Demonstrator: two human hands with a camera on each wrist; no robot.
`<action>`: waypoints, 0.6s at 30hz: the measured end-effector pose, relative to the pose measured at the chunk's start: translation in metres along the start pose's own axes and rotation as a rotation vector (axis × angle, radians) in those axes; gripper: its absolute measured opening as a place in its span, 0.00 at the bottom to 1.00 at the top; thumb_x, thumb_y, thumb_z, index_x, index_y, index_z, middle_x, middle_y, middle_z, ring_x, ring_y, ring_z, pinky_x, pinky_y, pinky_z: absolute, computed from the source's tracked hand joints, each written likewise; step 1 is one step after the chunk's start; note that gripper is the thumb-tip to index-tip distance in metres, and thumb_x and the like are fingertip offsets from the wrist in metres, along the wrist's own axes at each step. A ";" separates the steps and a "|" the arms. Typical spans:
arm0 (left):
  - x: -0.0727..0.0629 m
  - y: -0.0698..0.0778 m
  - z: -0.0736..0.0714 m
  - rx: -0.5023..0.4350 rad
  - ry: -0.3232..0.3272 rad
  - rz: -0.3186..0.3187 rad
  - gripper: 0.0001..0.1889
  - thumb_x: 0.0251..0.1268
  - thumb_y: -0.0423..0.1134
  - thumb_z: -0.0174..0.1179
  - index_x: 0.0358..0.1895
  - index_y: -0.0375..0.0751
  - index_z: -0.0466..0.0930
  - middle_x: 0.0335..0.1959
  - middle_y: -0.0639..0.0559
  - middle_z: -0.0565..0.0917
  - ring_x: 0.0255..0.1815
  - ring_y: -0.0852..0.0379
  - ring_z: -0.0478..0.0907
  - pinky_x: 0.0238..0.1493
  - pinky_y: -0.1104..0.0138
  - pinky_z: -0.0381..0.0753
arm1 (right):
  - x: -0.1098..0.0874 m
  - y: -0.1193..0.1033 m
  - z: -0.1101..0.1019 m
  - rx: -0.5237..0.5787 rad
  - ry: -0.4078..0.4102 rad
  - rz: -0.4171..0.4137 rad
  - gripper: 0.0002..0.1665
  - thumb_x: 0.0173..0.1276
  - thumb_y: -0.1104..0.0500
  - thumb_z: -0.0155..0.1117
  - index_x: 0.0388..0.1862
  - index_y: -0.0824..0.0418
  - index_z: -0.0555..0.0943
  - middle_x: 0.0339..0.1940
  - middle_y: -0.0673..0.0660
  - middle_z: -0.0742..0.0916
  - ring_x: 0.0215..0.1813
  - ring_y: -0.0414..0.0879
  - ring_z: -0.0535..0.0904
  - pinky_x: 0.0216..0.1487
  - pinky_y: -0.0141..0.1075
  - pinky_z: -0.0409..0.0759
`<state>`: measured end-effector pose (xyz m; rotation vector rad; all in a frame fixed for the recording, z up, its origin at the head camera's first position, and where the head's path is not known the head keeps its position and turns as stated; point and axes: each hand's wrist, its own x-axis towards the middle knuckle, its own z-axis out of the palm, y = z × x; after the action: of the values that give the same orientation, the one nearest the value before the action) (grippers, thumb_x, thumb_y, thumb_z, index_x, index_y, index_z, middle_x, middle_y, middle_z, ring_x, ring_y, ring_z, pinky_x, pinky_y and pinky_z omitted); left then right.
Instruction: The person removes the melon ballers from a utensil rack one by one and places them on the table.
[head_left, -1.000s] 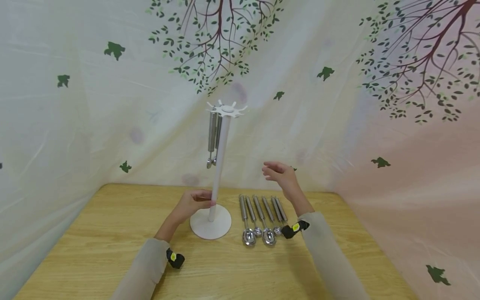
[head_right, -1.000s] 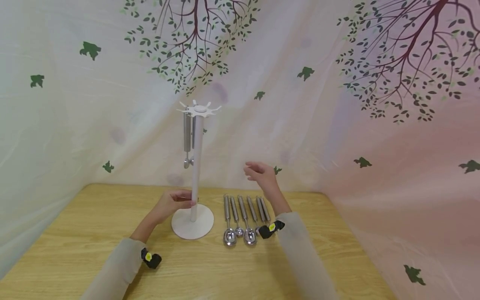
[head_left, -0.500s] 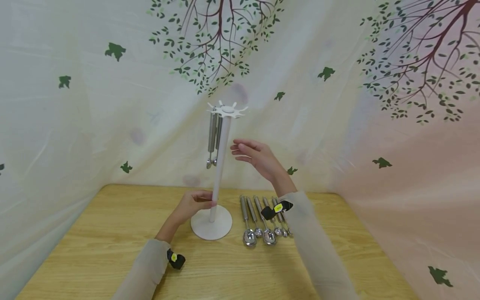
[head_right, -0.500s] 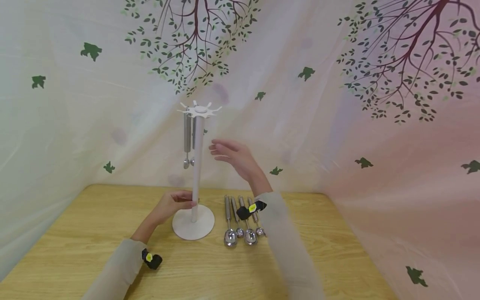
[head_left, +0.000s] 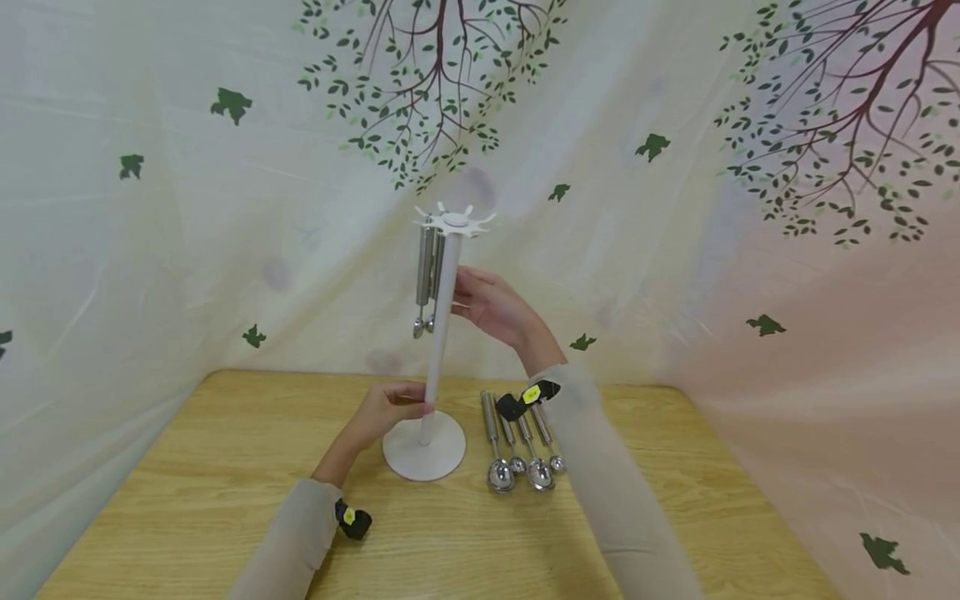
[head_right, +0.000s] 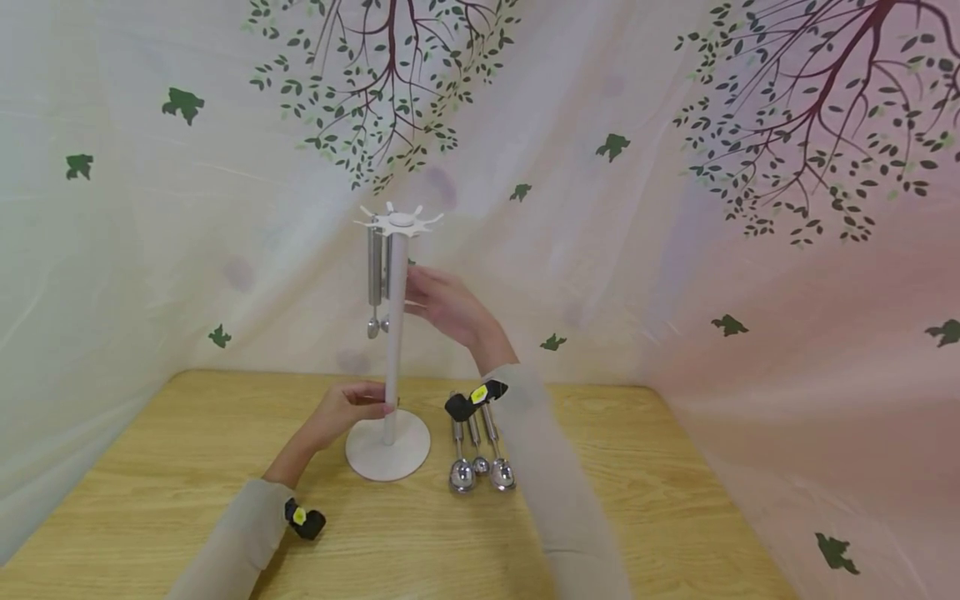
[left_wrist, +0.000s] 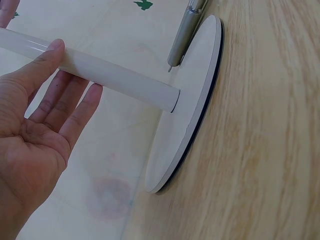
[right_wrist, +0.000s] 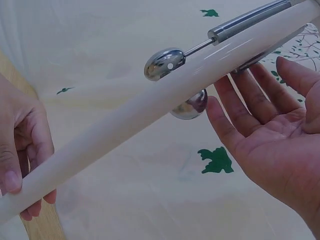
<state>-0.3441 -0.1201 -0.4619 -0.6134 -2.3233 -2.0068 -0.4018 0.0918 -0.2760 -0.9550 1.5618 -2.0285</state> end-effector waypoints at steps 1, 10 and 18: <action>0.000 0.000 0.000 0.001 0.000 0.000 0.18 0.63 0.33 0.71 0.54 0.27 0.84 0.49 0.38 0.89 0.45 0.59 0.87 0.51 0.62 0.88 | 0.001 0.001 0.001 0.003 -0.008 0.001 0.25 0.86 0.64 0.36 0.50 0.53 0.84 0.45 0.50 0.90 0.51 0.42 0.84 0.56 0.34 0.82; -0.001 0.002 0.002 0.000 -0.002 -0.009 0.17 0.63 0.33 0.71 0.53 0.28 0.85 0.49 0.37 0.89 0.44 0.60 0.87 0.51 0.64 0.87 | -0.002 -0.002 0.003 -0.005 0.009 0.004 0.20 0.85 0.64 0.40 0.57 0.65 0.82 0.44 0.52 0.90 0.52 0.44 0.83 0.58 0.35 0.81; -0.001 0.002 0.001 -0.001 -0.007 -0.017 0.18 0.64 0.33 0.70 0.55 0.29 0.84 0.50 0.37 0.89 0.46 0.59 0.87 0.52 0.64 0.87 | -0.009 -0.005 -0.004 -0.101 0.020 -0.040 0.23 0.79 0.74 0.44 0.64 0.63 0.80 0.50 0.48 0.89 0.55 0.42 0.83 0.64 0.36 0.80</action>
<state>-0.3427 -0.1193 -0.4606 -0.6042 -2.3390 -2.0167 -0.3979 0.1022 -0.2746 -1.0134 1.6824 -2.0077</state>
